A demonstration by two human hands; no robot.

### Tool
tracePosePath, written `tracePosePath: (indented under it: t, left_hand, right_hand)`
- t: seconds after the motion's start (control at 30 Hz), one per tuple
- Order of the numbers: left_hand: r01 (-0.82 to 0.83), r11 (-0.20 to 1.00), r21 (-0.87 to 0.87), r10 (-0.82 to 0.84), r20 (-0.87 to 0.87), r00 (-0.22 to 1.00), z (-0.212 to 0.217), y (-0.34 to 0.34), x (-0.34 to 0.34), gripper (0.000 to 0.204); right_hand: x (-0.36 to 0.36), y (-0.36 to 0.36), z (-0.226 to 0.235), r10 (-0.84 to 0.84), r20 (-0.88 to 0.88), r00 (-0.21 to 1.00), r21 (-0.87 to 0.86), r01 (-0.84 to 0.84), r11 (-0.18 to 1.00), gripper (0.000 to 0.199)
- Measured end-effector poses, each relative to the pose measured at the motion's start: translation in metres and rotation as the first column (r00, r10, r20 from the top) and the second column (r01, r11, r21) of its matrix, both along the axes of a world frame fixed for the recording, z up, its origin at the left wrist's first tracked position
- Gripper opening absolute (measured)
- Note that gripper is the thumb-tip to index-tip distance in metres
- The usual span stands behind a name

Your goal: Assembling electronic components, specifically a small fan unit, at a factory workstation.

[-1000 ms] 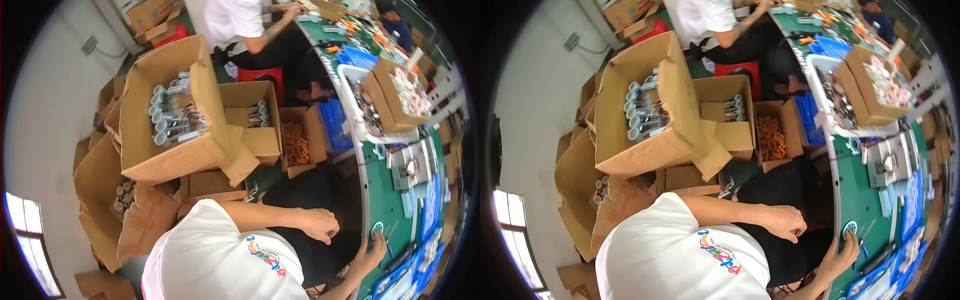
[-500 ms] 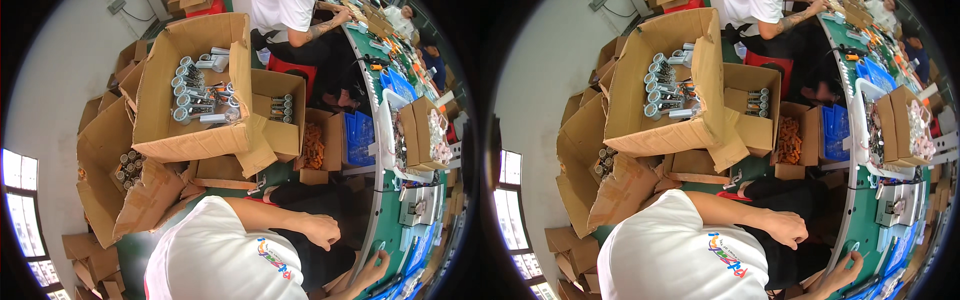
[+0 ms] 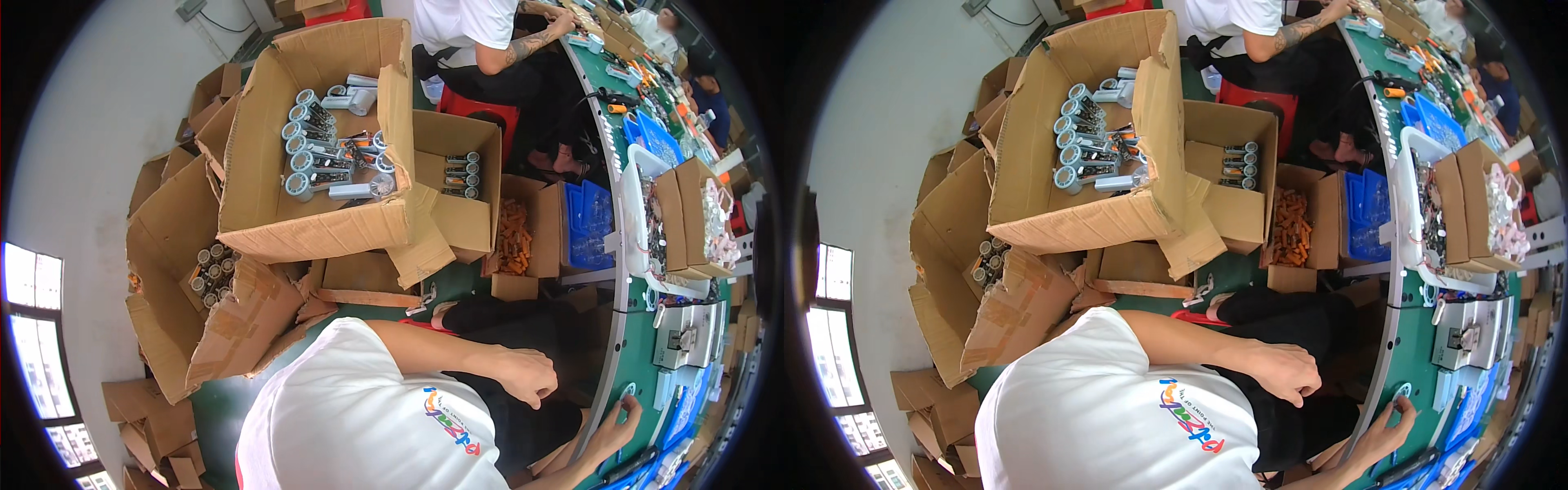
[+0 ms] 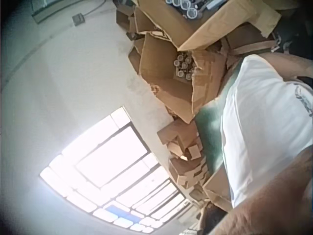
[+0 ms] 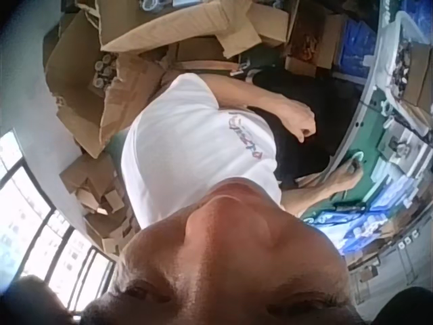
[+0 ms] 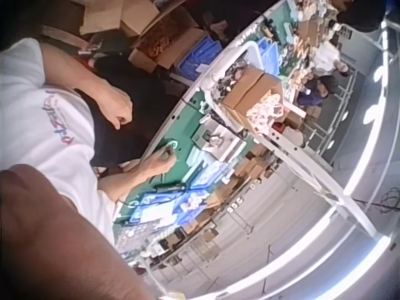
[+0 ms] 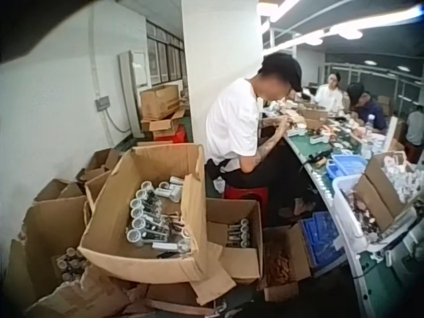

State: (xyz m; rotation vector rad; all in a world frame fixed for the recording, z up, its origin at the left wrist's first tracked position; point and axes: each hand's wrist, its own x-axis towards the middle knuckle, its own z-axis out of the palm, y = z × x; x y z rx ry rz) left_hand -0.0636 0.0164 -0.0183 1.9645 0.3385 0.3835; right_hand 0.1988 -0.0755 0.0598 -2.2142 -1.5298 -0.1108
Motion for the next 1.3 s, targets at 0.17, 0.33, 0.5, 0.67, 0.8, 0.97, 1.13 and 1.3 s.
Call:
tracePosePath:
  t: [0.17, 0.33, 0.5, 0.67, 0.8, 0.97, 1.13, 1.3]
  left_hand:
    - [0.021, 1.0, -0.001, -0.021, 0.002, 1.0, 0.017, 0.001, 0.001, 0.015]
    - [-0.01, 1.0, -0.006, 0.011, 0.101, 0.995, 0.027, 0.005, 0.004, 0.013]
    - [-0.029, 1.0, -0.004, 0.029, 0.147, 0.989, 0.033, 0.0, 0.008, 0.011]
    - [-0.003, 1.0, -0.009, 0.004, 0.137, 0.991, 0.032, -0.009, 0.012, 0.011]
    - [0.011, 1.0, 0.019, -0.013, 0.121, 0.993, 0.029, -0.013, 0.015, 0.011]
    - [-0.009, 0.998, 0.068, 0.004, 0.082, 0.997, 0.026, -0.015, 0.015, 0.012]
    - [0.003, 0.995, 0.104, -0.009, 0.061, 0.998, 0.024, -0.009, 0.008, 0.014]
    - [0.035, 0.999, 0.01, -0.035, -0.036, 0.999, 0.031, -0.003, 0.004, 0.009]
  right_hand:
    - [0.005, -0.008, -0.001, 0.067, 0.081, 0.994, 0.116, -0.076, 0.99, 0.013]
    - [-0.003, -0.024, 0.007, -0.048, -0.067, 0.997, 0.167, 0.058, 0.984, 0.013]
    - [-0.009, -0.032, 0.001, -0.098, -0.174, 0.98, 0.25, 0.14, 0.958, 0.021]
    - [0.001, -0.046, -0.006, -0.124, -0.177, 0.976, 0.211, 0.16, 0.964, 0.038]
    - [0.001, -0.05, -0.021, -0.138, -0.317, 0.938, 0.271, 0.229, 0.935, 0.047]
    - [-0.016, -0.044, -0.026, -0.148, -0.425, 0.893, 0.329, 0.305, 0.894, 0.052]
    - [-0.013, -0.046, -0.038, -0.064, -0.364, 0.929, 0.393, 0.215, 0.894, 0.028]
    - [-0.024, -0.032, -0.021, -0.071, -0.334, 0.94, 0.324, 0.185, 0.928, 0.009]
